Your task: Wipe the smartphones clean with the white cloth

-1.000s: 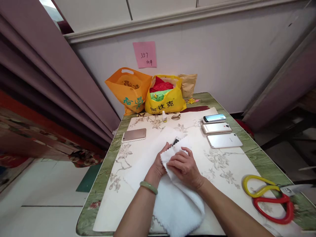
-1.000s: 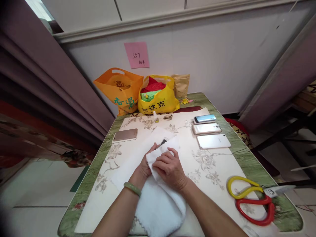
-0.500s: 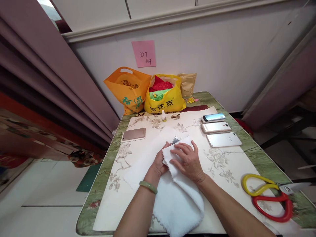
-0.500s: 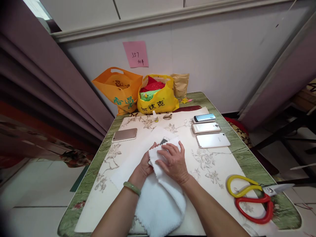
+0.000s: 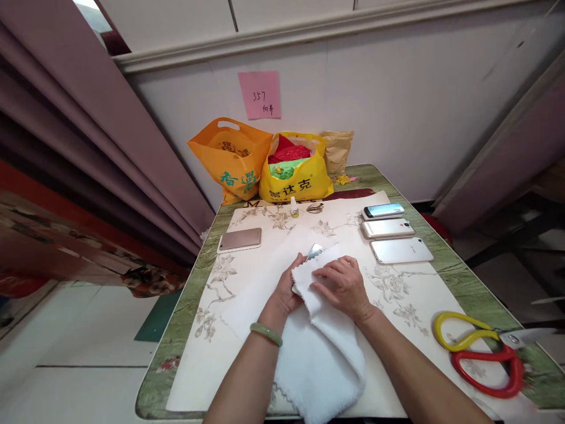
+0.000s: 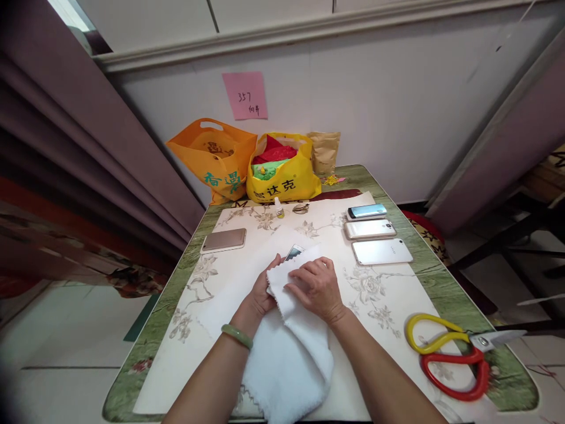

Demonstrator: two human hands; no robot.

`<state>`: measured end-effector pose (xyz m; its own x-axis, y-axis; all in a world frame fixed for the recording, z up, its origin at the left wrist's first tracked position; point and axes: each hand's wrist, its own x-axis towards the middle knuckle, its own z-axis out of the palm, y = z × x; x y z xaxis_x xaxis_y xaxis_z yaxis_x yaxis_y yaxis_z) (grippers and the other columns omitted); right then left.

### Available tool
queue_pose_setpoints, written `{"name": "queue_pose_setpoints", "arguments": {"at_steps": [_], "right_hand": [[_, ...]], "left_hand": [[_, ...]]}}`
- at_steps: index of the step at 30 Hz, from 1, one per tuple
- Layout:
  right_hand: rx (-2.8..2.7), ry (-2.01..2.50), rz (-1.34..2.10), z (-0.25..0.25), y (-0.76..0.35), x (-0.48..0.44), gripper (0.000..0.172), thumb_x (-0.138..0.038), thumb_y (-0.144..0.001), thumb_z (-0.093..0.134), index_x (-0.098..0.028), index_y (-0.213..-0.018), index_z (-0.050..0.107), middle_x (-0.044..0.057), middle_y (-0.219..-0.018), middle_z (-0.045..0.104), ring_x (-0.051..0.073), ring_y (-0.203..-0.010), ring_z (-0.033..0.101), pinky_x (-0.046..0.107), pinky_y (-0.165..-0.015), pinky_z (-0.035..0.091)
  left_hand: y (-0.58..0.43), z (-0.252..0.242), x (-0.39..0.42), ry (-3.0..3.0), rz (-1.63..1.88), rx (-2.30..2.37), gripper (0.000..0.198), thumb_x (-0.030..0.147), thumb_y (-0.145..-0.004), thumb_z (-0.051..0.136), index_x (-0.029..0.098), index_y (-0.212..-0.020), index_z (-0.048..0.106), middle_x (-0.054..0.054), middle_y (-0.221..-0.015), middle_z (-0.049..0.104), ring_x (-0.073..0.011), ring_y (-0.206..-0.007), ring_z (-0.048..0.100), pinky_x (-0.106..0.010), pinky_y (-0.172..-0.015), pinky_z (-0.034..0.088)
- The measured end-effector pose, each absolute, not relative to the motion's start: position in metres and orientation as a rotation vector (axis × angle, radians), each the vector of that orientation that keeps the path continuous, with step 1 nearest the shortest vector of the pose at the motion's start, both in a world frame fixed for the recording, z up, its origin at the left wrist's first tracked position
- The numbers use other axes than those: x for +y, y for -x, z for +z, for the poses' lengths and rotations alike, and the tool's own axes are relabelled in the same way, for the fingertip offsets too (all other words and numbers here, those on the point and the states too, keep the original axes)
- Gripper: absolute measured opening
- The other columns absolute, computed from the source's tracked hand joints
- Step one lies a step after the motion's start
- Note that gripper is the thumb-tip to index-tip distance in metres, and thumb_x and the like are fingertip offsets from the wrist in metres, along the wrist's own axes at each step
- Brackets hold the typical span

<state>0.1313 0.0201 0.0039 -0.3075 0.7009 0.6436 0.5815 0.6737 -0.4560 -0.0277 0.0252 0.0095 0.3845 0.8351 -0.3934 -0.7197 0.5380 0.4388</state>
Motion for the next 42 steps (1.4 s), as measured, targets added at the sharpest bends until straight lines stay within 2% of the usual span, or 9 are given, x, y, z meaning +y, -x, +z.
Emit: {"name": "queue_pose_setpoints", "arguments": {"at_steps": [12,15,18,22,26,33,37,42], "right_hand": [[-1.977,1.061,0.078,-0.002,-0.132,0.026,0.016,-0.029,-0.091,0.058,-0.022,-0.078,0.062,-0.001,-0.07,0.064,0.014,-0.069,0.053,0.036,-0.088,0.033],[-2.004,1.023,0.083,0.001,-0.132,0.023,0.015,-0.038,-0.088,0.062,-0.022,-0.086,0.064,0.001,-0.078,0.066,0.015,-0.073,0.055,0.038,-0.092,0.033],[-2.069,0.947,0.112,0.002,-0.129,0.018,0.026,-0.046,-0.085,0.065,-0.024,-0.098,0.066,0.002,-0.086,0.067,0.017,-0.079,0.057,0.04,-0.096,0.032],[-2.049,0.977,0.119,0.001,-0.121,0.015,0.012,-0.036,-0.09,0.061,-0.025,-0.09,0.067,0.0,-0.08,0.066,0.015,-0.075,0.056,0.038,-0.096,0.031],[-1.973,1.096,0.043,-0.001,-0.126,0.022,0.013,-0.031,-0.092,0.058,-0.024,-0.084,0.065,-0.001,-0.073,0.065,0.014,-0.072,0.055,0.036,-0.093,0.031],[-1.741,1.346,-0.039,-0.009,-0.147,0.042,0.014,-0.027,-0.094,0.056,-0.022,-0.1,0.068,0.0,-0.071,0.064,0.016,-0.072,0.057,0.035,-0.086,0.032],[-1.877,1.181,0.007,-0.007,-0.137,0.031,0.015,-0.026,-0.092,0.058,-0.024,-0.1,0.069,0.001,-0.074,0.065,0.016,-0.076,0.057,0.035,-0.085,0.034],[-2.148,0.787,0.148,0.003,-0.118,0.008,0.013,-0.027,-0.09,0.059,-0.026,-0.099,0.07,-0.001,-0.071,0.062,0.014,-0.071,0.054,0.034,-0.084,0.038]], "left_hand": [[0.027,0.005,0.026,-0.2,0.946,0.663,0.032,0.041,-0.088,0.059,0.011,-0.096,0.066,-0.008,-0.08,0.072,-0.017,-0.069,0.068,-0.026,-0.068,0.053],[0.027,0.009,0.026,-0.191,0.966,0.644,0.033,0.042,-0.088,0.059,0.011,-0.097,0.066,-0.009,-0.084,0.073,-0.0189,-0.075,0.069,-0.028,-0.073,0.054],[0.026,0.013,0.025,-0.187,0.965,0.631,0.035,0.043,-0.088,0.058,0.01,-0.098,0.066,-0.011,-0.088,0.073,-0.0209,-0.082,0.07,-0.03,-0.08,0.053],[0.025,0.014,0.026,-0.2,0.949,0.632,0.034,0.041,-0.089,0.057,0.01,-0.099,0.067,-0.011,-0.086,0.073,-0.0199,-0.081,0.07,-0.029,-0.08,0.053],[0.025,0.008,0.027,-0.204,0.99,0.712,0.027,0.036,-0.088,0.06,0.011,-0.094,0.067,-0.009,-0.083,0.073,-0.0174,-0.074,0.069,-0.027,-0.075,0.053],[0.026,0.003,0.025,-0.214,0.957,0.791,0.029,0.035,-0.086,0.063,0.01,-0.1,0.067,-0.009,-0.086,0.074,-0.0176,-0.072,0.069,-0.028,-0.072,0.052],[0.027,0.004,0.025,-0.195,0.971,0.771,0.029,0.037,-0.086,0.063,0.01,-0.093,0.068,-0.008,-0.078,0.073,-0.0169,-0.066,0.067,-0.028,-0.071,0.052],[0.028,0.006,0.026,-0.197,1.05,0.651,0.032,0.039,-0.089,0.058,0.01,-0.096,0.067,-0.009,-0.082,0.073,-0.0179,-0.071,0.069,-0.028,-0.075,0.053]]}}
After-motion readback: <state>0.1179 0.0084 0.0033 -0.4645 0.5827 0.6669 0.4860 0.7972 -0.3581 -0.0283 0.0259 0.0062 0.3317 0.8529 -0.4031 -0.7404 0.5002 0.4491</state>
